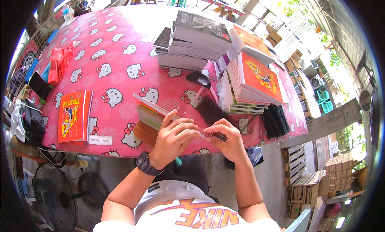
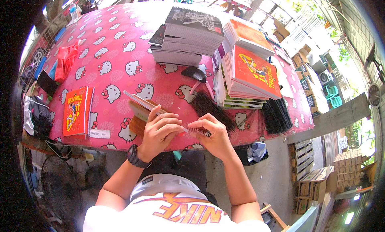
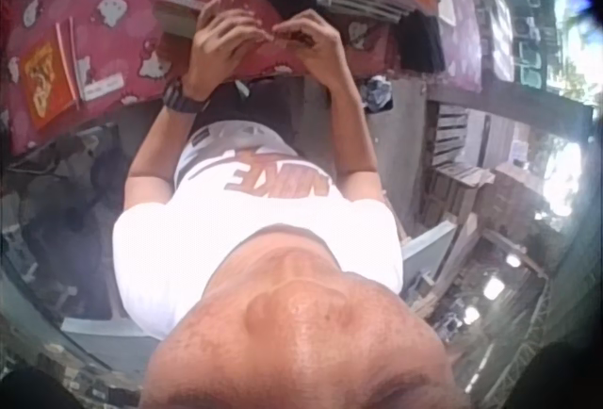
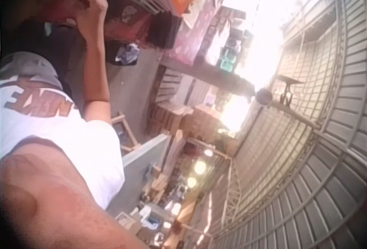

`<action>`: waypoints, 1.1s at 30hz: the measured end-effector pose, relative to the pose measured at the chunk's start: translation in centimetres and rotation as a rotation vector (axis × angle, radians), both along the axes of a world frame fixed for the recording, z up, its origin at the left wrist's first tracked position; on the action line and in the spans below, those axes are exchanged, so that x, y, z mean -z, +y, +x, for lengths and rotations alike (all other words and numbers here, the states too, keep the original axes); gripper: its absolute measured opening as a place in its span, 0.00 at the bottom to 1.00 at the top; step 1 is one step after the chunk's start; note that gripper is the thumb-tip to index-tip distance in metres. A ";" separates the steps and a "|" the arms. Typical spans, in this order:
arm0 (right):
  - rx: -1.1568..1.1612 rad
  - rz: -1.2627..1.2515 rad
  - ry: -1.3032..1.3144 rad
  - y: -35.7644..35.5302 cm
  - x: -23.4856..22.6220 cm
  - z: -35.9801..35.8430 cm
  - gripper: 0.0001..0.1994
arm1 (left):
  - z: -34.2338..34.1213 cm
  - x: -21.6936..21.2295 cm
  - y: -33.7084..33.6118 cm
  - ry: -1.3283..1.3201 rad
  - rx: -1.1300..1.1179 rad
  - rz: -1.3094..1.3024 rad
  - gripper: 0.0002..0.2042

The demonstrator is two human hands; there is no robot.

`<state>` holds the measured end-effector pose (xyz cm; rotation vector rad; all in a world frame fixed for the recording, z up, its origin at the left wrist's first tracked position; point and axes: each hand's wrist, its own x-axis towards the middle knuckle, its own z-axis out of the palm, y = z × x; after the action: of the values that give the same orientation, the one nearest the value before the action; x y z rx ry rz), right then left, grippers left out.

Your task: The person manually threads a plastic spiral coil into the punched holes of a notebook and uses a pair of pliers to cut and crimp the ends of the coil.

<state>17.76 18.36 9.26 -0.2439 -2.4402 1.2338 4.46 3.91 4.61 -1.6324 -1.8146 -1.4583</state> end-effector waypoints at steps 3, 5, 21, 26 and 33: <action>-0.029 0.053 -0.008 -0.1 -0.4 0.1 0.16 | 0.2 -0.1 -0.1 0.001 0.004 0.017 0.07; -0.071 0.075 -0.017 -0.2 -0.5 0.1 0.16 | 0.2 -0.1 -0.1 0.006 0.002 0.023 0.07; -0.121 0.008 -0.032 -1.0 -0.6 0.1 0.12 | 0.3 1.4 -1.6 0.078 0.052 0.005 0.05; -0.120 0.040 -0.036 -1.0 -0.7 0.7 0.13 | 0.4 1.4 -1.6 0.074 0.048 0.026 0.06; -0.028 0.068 -0.025 -1.3 -0.3 0.4 0.13 | 0.4 1.0 -1.3 0.068 0.042 0.009 0.04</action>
<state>18.11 17.06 9.54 -0.2078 -2.5099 1.1636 4.81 2.62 3.64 -1.7044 -1.7447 -1.4089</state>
